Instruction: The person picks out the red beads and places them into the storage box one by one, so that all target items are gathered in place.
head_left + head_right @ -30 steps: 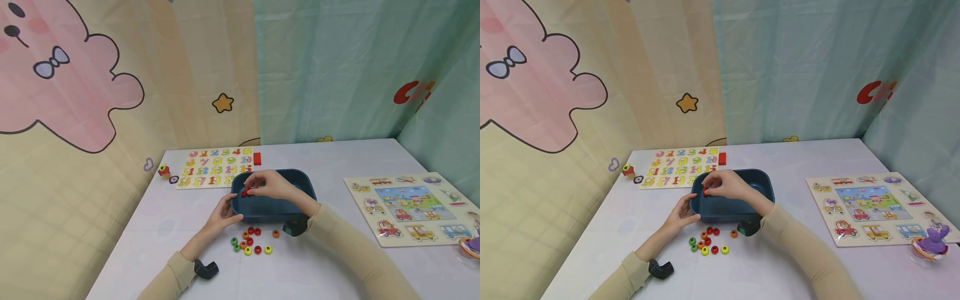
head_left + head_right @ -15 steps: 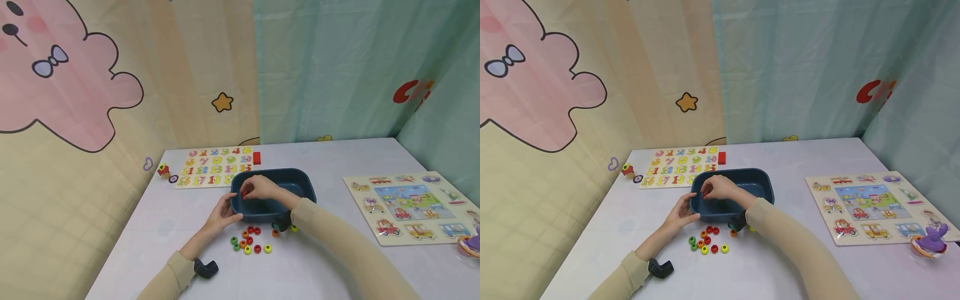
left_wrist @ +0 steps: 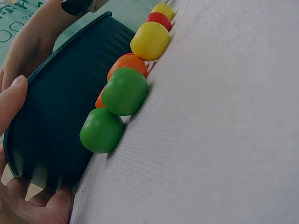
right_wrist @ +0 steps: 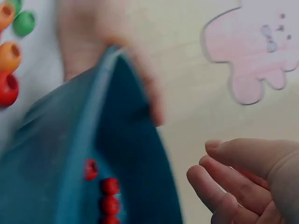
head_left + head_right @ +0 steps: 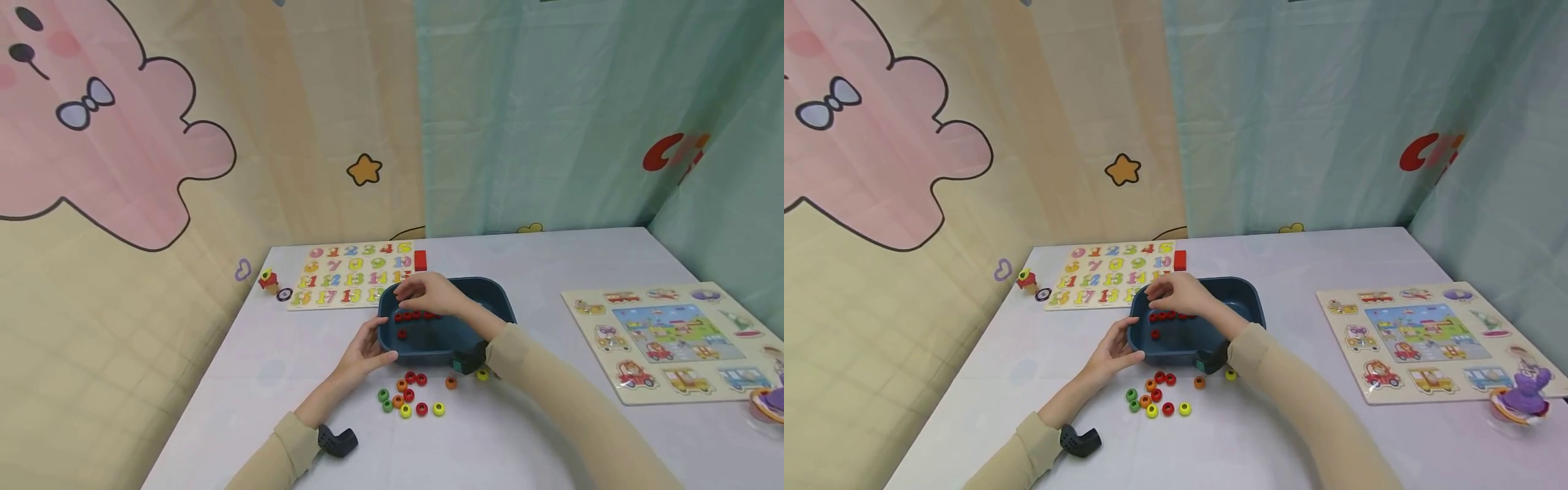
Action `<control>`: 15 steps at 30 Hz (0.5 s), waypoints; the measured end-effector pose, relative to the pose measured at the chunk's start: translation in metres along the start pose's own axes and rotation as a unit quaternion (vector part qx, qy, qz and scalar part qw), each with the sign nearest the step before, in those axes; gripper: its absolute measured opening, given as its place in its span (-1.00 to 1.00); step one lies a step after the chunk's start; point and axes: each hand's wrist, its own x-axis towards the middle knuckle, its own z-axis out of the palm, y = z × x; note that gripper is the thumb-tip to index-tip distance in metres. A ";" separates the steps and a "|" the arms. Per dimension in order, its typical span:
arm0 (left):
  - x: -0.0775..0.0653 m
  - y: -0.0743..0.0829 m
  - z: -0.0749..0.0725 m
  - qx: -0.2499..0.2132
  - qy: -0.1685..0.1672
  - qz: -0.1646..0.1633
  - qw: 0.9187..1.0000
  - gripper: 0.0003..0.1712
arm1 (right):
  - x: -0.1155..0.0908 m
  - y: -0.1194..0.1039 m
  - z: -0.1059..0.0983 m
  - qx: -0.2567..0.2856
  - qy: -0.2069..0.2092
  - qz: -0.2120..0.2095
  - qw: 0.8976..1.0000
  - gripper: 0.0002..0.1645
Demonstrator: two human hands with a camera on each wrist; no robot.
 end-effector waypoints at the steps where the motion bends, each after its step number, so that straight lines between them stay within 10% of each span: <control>1: 0.000 0.000 0.000 0.000 0.000 -0.001 1.000 -0.25 | -0.006 -0.008 -0.006 0.017 0.005 -0.003 1.000 -0.68; 8: 0.000 0.002 0.001 0.008 0.005 -0.005 1.000 -0.25 | -0.061 -0.051 -0.021 0.100 0.027 -0.029 0.994 -0.76; 15: 0.000 0.003 0.001 0.026 0.007 0.003 1.000 -0.21 | -0.103 -0.053 0.001 0.067 0.011 -0.072 0.995 -0.82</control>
